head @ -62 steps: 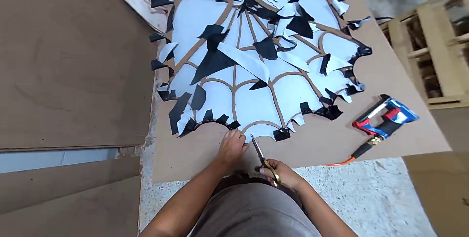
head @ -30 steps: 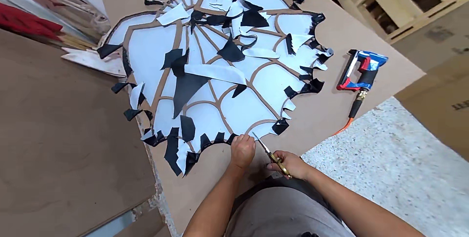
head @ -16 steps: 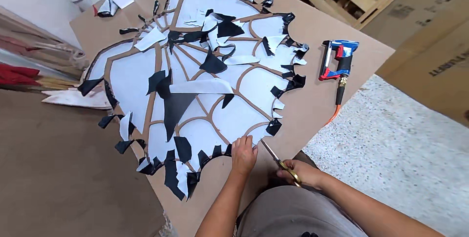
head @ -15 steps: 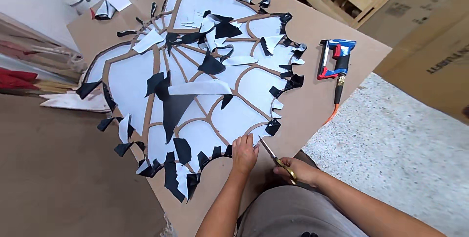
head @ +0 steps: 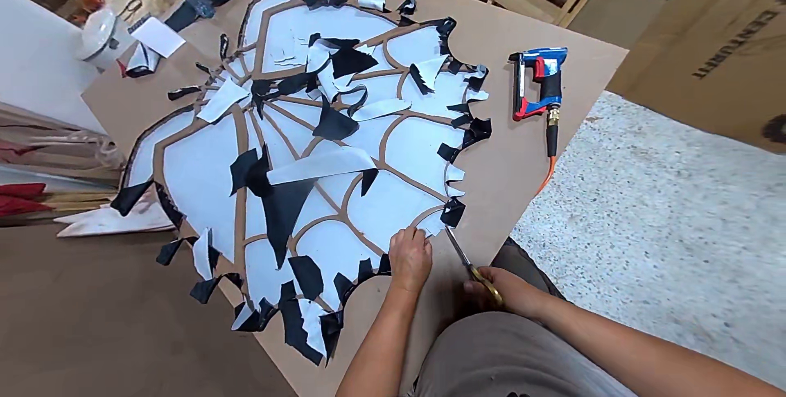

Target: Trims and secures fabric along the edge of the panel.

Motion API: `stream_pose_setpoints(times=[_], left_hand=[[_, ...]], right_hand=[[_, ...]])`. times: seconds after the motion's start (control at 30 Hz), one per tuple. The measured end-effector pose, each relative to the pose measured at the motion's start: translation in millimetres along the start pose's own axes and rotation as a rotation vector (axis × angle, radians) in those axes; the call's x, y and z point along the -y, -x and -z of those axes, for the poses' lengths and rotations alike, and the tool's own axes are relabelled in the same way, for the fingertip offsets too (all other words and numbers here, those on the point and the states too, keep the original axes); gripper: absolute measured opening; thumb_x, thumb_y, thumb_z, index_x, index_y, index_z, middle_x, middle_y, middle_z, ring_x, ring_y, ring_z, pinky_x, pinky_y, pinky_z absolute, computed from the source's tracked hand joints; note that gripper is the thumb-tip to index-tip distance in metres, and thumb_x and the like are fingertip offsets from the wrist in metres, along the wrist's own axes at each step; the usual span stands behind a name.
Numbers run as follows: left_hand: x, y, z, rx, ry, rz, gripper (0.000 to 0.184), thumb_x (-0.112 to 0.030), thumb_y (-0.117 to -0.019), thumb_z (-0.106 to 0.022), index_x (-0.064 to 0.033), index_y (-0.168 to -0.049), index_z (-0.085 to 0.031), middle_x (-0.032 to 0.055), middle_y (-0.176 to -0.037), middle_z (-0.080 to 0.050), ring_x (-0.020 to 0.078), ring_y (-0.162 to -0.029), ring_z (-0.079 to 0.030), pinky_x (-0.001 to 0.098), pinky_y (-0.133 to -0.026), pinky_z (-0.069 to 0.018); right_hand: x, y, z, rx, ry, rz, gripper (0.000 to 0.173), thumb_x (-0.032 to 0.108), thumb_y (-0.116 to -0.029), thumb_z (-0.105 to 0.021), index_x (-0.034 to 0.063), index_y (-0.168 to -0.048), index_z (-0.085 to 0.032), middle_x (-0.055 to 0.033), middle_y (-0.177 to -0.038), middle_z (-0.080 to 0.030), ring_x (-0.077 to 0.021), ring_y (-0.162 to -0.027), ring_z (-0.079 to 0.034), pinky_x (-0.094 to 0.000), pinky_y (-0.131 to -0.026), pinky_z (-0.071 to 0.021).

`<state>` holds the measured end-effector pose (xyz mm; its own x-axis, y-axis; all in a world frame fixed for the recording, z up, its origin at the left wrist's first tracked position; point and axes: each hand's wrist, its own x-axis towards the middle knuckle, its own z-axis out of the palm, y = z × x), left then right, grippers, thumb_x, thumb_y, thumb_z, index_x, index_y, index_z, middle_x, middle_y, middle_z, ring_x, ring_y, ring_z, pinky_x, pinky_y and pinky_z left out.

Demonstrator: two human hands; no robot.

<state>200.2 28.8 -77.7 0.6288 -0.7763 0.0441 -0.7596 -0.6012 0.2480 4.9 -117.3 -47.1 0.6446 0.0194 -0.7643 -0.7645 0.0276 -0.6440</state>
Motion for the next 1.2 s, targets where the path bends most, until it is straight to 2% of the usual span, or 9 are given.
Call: stream_pose_setpoints(times=[0.07, 0.1, 0.23, 0.5, 0.73, 0.87, 0.97, 1.07, 1.2], left_hand=[[-5, -8, 2, 0.096, -0.029, -0.060, 0.035, -0.030, -0.0963, -0.065, -0.0110, -0.125, -0.072, 0.0103, -0.119, -0.071, 0.0283, -0.111, -0.067, 0.0498, -0.101, -0.0512], [-6, -14, 1, 0.099, -0.046, -0.109, 0.034, -0.030, -0.0978, -0.063, -0.0100, -0.125, -0.072, 0.0109, -0.119, -0.071, 0.0288, -0.112, -0.067, 0.0500, -0.101, -0.0511], [-3, -30, -6, -0.023, -0.057, -0.273, 0.019, -0.020, -0.0951, -0.064, -0.0086, -0.084, -0.075, 0.0065, -0.091, -0.073, 0.0241, -0.092, -0.071, 0.0445, -0.091, -0.0560], [2, -29, -3, -0.097, -0.033, -0.307, 0.018, -0.019, -0.0936, -0.066, -0.0101, -0.081, -0.075, 0.0035, -0.089, -0.075, 0.0200, -0.086, -0.072, 0.0394, -0.081, -0.0590], [0, -29, -1, -0.073, 0.073, -0.148, 0.017, -0.019, -0.0939, -0.066, -0.0095, -0.086, -0.077, 0.0053, -0.096, -0.076, 0.0219, -0.091, -0.073, 0.0423, -0.080, -0.0616], [-5, -37, 9, 0.050, 0.220, 0.109, 0.019, -0.019, -0.0968, -0.063, -0.0077, -0.095, -0.078, 0.0071, -0.107, -0.076, 0.0244, -0.102, -0.072, 0.0477, -0.090, -0.0591], [-8, -42, 11, 0.100, 0.230, 0.188, 0.018, -0.021, -0.0970, -0.063, -0.0099, -0.096, -0.078, 0.0046, -0.108, -0.075, 0.0219, -0.102, -0.071, 0.0460, -0.089, -0.0596], [-13, -38, 9, 0.135, 0.124, 0.115, 0.020, -0.024, -0.0967, -0.062, -0.0111, -0.099, -0.077, 0.0045, -0.108, -0.074, 0.0213, -0.104, -0.071, 0.0430, -0.089, -0.0597], [-32, -36, 2, 0.235, -0.007, 0.042, 0.038, -0.037, -0.0973, -0.060, -0.0134, -0.124, -0.073, 0.0062, -0.123, -0.071, 0.0238, -0.119, -0.065, 0.0471, -0.109, -0.0463]], right_hand=[[0, 6, -1, 0.053, -0.112, -0.025, 0.064, 0.072, -0.0885, -0.064, 0.0121, -0.113, -0.061, -0.0010, -0.085, -0.067, -0.0133, -0.075, -0.065, -0.0359, -0.073, -0.0557], [0, 8, -3, 0.058, -0.136, -0.033, 0.065, 0.072, -0.0881, -0.064, 0.0121, -0.113, -0.061, -0.0009, -0.085, -0.067, -0.0132, -0.074, -0.065, -0.0358, -0.073, -0.0556], [-1, 0, -13, 0.070, -0.158, 0.007, 0.065, 0.071, -0.0898, -0.062, 0.0108, -0.115, -0.062, -0.0018, -0.084, -0.068, -0.0142, -0.073, -0.066, -0.0366, -0.072, -0.0570], [13, -35, -32, -0.150, -0.218, 0.091, 0.055, 0.061, -0.0905, -0.069, 0.0093, -0.107, -0.062, -0.0021, -0.075, -0.065, -0.0144, -0.061, -0.064, -0.0348, -0.062, -0.0573], [-9, 23, 12, -0.213, 0.208, 0.013, 0.064, 0.068, -0.0859, -0.070, 0.0124, -0.118, -0.068, -0.0090, -0.094, -0.071, -0.0253, -0.086, -0.070, -0.0522, -0.083, -0.0573], [37, 37, 77, -0.510, 0.395, -0.122, 0.064, 0.051, -0.0884, -0.077, 0.0116, -0.135, -0.058, -0.0173, -0.103, -0.071, -0.0365, -0.095, -0.070, -0.0604, -0.084, -0.0560], [59, 6, 132, -0.772, 0.715, -0.002, 0.078, 0.027, -0.0856, -0.078, 0.0044, -0.152, -0.043, -0.0279, -0.126, -0.062, -0.0466, -0.115, -0.062, -0.0643, -0.093, -0.0530], [81, -24, 162, -0.831, 0.915, 0.095, 0.059, 0.020, -0.0905, -0.069, 0.0075, -0.146, -0.053, -0.0253, -0.128, -0.063, -0.0444, -0.119, -0.061, -0.0620, -0.100, -0.0493], [93, -43, 169, -0.732, 0.933, 0.005, 0.051, 0.031, -0.0906, -0.070, 0.0105, -0.136, -0.061, -0.0210, -0.119, -0.067, -0.0412, -0.105, -0.068, -0.0619, -0.084, -0.0558]])
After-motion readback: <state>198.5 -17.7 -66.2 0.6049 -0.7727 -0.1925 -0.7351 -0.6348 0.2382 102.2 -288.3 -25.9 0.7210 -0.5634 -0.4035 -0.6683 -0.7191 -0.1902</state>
